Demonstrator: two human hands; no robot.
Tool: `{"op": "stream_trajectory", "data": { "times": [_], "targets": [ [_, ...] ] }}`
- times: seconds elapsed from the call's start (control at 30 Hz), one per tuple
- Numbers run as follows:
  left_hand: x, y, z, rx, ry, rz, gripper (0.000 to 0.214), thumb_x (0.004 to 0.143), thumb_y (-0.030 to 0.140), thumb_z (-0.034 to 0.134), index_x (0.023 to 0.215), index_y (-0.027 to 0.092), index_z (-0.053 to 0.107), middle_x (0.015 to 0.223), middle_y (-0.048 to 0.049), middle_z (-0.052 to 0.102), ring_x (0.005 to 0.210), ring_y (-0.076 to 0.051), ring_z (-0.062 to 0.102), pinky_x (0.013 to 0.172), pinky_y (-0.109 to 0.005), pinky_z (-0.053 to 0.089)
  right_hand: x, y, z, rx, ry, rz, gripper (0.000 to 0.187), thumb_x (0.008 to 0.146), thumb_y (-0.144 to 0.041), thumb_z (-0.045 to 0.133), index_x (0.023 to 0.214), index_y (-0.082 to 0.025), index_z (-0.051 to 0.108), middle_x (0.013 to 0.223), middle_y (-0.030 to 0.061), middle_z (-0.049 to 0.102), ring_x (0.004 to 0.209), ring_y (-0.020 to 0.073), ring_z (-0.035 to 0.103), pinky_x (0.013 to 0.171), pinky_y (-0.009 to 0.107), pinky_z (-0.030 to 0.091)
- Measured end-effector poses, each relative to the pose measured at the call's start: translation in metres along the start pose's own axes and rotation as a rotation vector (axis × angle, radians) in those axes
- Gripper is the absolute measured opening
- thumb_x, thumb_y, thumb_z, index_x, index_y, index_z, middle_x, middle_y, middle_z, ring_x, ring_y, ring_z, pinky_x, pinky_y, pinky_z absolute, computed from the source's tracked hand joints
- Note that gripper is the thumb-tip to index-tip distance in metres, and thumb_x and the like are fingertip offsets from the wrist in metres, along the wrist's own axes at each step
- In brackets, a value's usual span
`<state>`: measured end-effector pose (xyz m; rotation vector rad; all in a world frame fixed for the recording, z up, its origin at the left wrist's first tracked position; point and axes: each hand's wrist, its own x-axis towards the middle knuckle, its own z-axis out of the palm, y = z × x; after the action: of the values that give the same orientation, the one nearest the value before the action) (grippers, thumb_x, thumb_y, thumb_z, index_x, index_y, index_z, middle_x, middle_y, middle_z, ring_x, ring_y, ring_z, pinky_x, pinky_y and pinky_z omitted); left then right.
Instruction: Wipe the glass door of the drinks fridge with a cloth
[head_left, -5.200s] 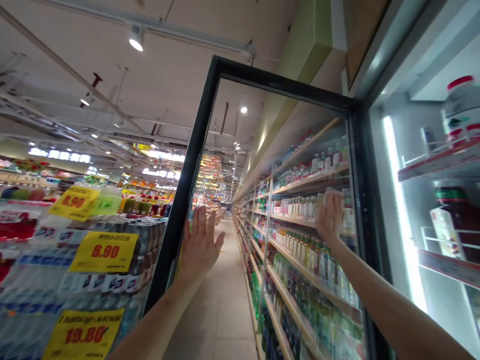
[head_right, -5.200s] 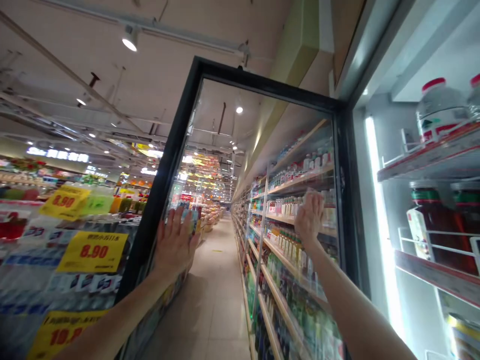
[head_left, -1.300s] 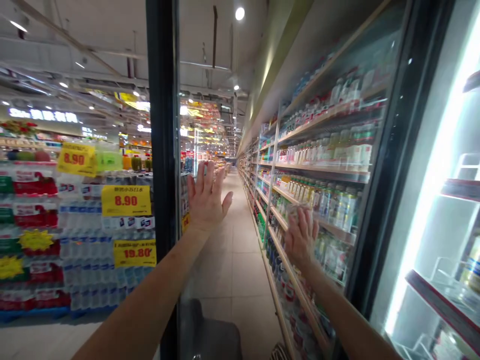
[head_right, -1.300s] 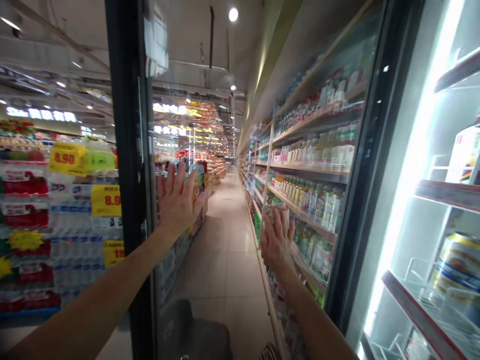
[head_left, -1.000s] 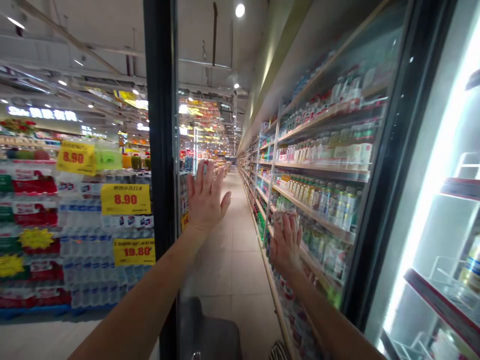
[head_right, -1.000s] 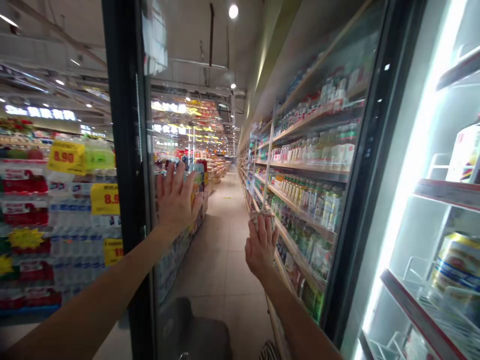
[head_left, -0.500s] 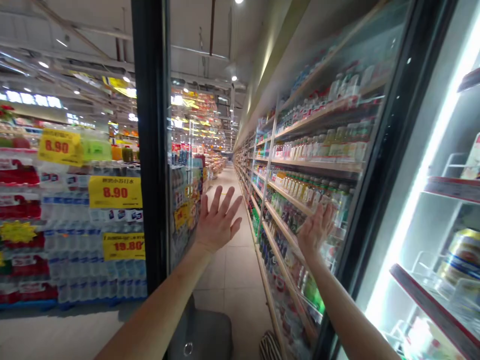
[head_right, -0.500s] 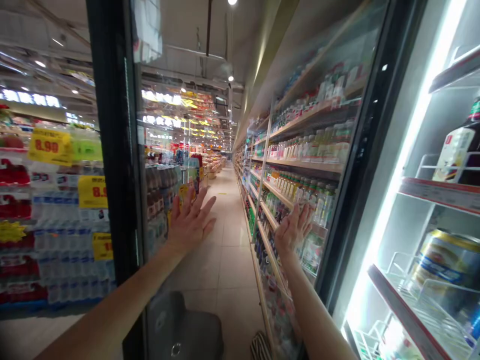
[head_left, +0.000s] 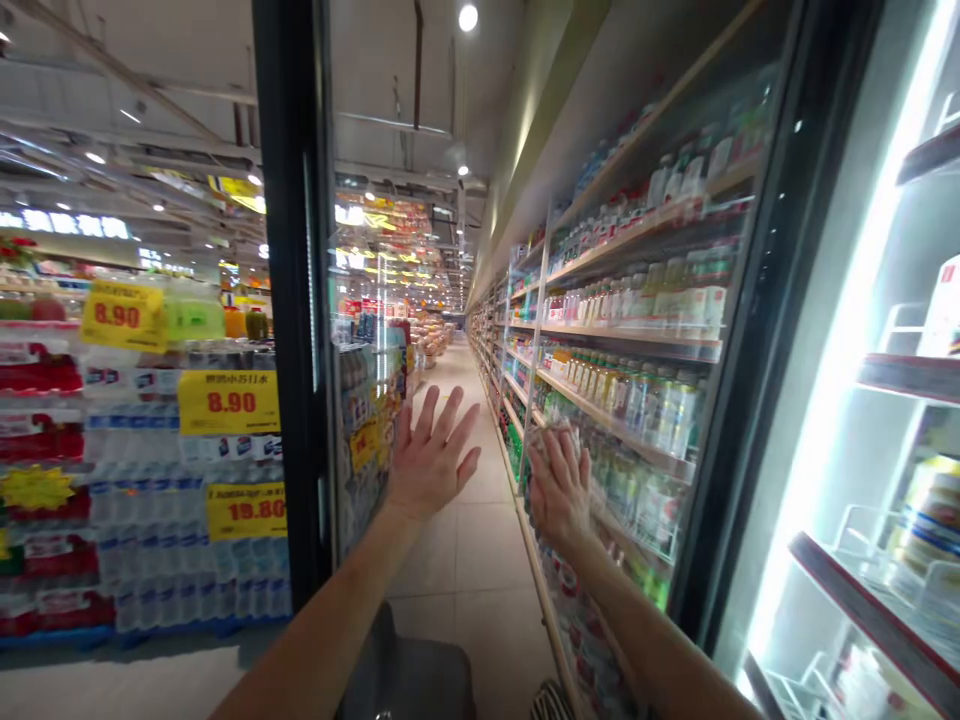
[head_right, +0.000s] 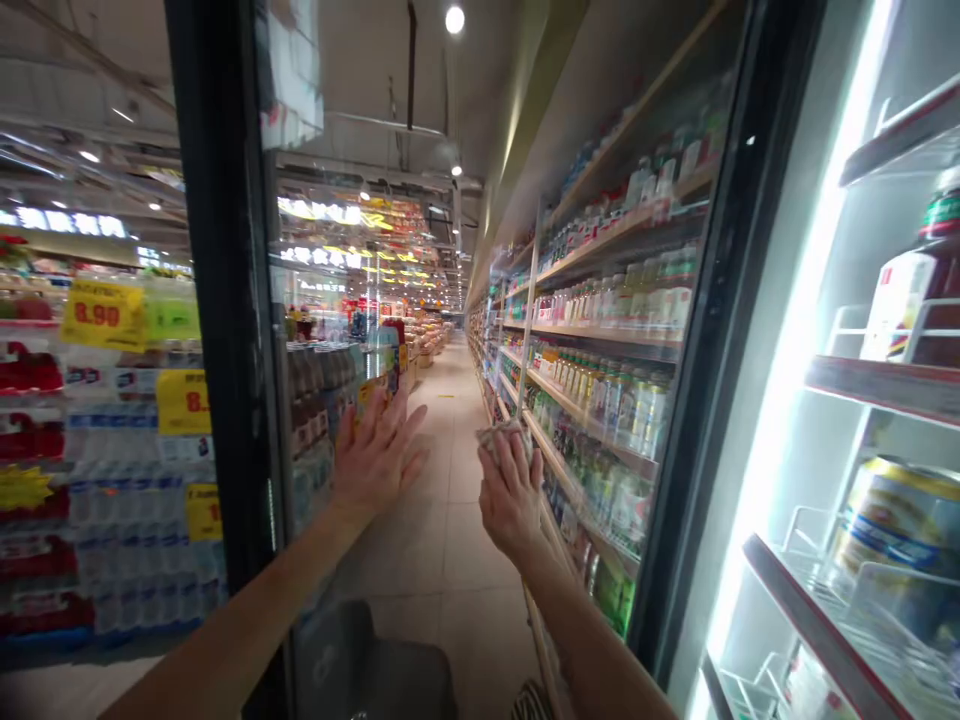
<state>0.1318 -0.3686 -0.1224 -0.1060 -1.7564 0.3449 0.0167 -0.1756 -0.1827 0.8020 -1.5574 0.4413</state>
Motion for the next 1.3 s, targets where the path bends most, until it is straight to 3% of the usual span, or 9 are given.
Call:
{"op": "stream_trajectory", "data": {
  "times": [0.17, 0.37, 0.53, 0.67, 0.73, 0.9, 1.1, 1.23, 1.3],
  "targets": [
    [0.0, -0.001, 0.001, 0.024, 0.007, 0.014, 0.053, 0.086, 0.037, 0.051, 0.137, 0.026, 0.04, 0.142, -0.0051, 0.04, 0.139, -0.025, 0.017, 0.115, -0.046, 0.006, 0.016, 0.003, 0.003, -0.067, 0.218, 0.222, 0.057, 0.087, -0.018, 0.039, 0.143, -0.02, 0.027, 0.146, 0.0144, 0.033, 0.14, 0.0258, 0.02, 0.109, 0.052, 0.019],
    [-0.001, 0.0, 0.003, 0.02, 0.008, -0.005, 0.053, 0.085, 0.039, 0.052, 0.135, 0.025, 0.042, 0.142, -0.0058, 0.04, 0.14, -0.024, 0.016, 0.115, -0.047, 0.006, 0.024, 0.005, 0.004, 0.0, 0.057, -0.001, 0.059, 0.085, -0.02, 0.042, 0.143, -0.025, 0.029, 0.143, 0.0092, 0.04, 0.139, 0.0248, 0.024, 0.112, 0.051, 0.015],
    [-0.001, 0.002, 0.001, 0.031, -0.01, -0.012, 0.053, 0.085, 0.04, 0.052, 0.136, 0.026, 0.042, 0.142, -0.0058, 0.04, 0.14, -0.024, 0.017, 0.114, -0.047, 0.006, 0.031, 0.01, 0.005, -0.056, 0.269, 0.27, 0.06, 0.087, -0.02, 0.038, 0.145, -0.02, 0.023, 0.146, 0.0146, 0.035, 0.139, 0.0281, 0.022, 0.109, 0.055, 0.018],
    [-0.001, 0.002, 0.0, 0.021, -0.017, -0.013, 0.056, 0.084, 0.041, 0.053, 0.137, 0.026, 0.04, 0.142, -0.007, 0.041, 0.14, -0.025, 0.017, 0.114, -0.047, 0.007, 0.02, -0.019, 0.003, 0.085, -0.002, -0.165, 0.061, 0.085, -0.019, 0.042, 0.144, -0.024, 0.026, 0.139, 0.007, 0.047, 0.138, 0.0222, 0.026, 0.113, 0.049, 0.013],
    [-0.001, 0.001, 0.0, 0.019, -0.019, -0.013, 0.056, 0.085, 0.041, 0.053, 0.137, 0.026, 0.04, 0.142, -0.0072, 0.041, 0.139, -0.025, 0.018, 0.114, -0.047, 0.008, 0.022, -0.022, 0.003, 0.101, -0.049, -0.269, 0.059, 0.084, -0.019, 0.043, 0.142, -0.026, 0.03, 0.136, 0.005, 0.05, 0.137, 0.0208, 0.028, 0.114, 0.048, 0.011],
    [-0.001, 0.001, 0.0, 0.025, -0.011, 0.001, 0.055, 0.086, 0.04, 0.049, 0.138, 0.026, 0.038, 0.142, -0.0055, 0.041, 0.14, -0.024, 0.017, 0.114, -0.046, 0.006, 0.043, -0.011, 0.005, -0.028, 0.183, 0.122, 0.055, 0.086, -0.02, 0.039, 0.141, -0.019, 0.033, 0.144, 0.0142, 0.038, 0.139, 0.0272, 0.021, 0.109, 0.053, 0.017],
    [-0.001, 0.002, -0.001, 0.015, -0.028, -0.012, 0.055, 0.085, 0.04, 0.052, 0.137, 0.026, 0.04, 0.142, -0.0062, 0.042, 0.14, -0.024, 0.018, 0.114, -0.046, 0.007, 0.03, 0.002, 0.001, 0.023, 0.029, -0.12, 0.054, 0.085, -0.022, 0.043, 0.138, -0.026, 0.037, 0.138, 0.0081, 0.047, 0.136, 0.0241, 0.03, 0.111, 0.051, 0.015],
    [-0.001, 0.002, 0.0, 0.017, -0.013, 0.0, 0.053, 0.086, 0.039, 0.051, 0.136, 0.025, 0.041, 0.141, -0.0061, 0.042, 0.139, -0.024, 0.018, 0.114, -0.046, 0.007, 0.046, 0.03, -0.001, -0.075, 0.285, 0.297, 0.052, 0.088, -0.024, 0.037, 0.139, -0.019, 0.036, 0.143, 0.0155, 0.038, 0.137, 0.0285, 0.027, 0.106, 0.054, 0.023],
    [-0.001, 0.001, 0.001, 0.017, 0.0, 0.003, 0.053, 0.086, 0.039, 0.051, 0.136, 0.025, 0.042, 0.141, -0.0065, 0.042, 0.139, -0.024, 0.019, 0.114, -0.046, 0.008, 0.053, 0.031, -0.001, -0.06, 0.265, 0.279, 0.054, 0.088, -0.025, 0.036, 0.141, -0.02, 0.033, 0.144, 0.0149, 0.037, 0.138, 0.0285, 0.024, 0.106, 0.054, 0.023]
  ]
}}
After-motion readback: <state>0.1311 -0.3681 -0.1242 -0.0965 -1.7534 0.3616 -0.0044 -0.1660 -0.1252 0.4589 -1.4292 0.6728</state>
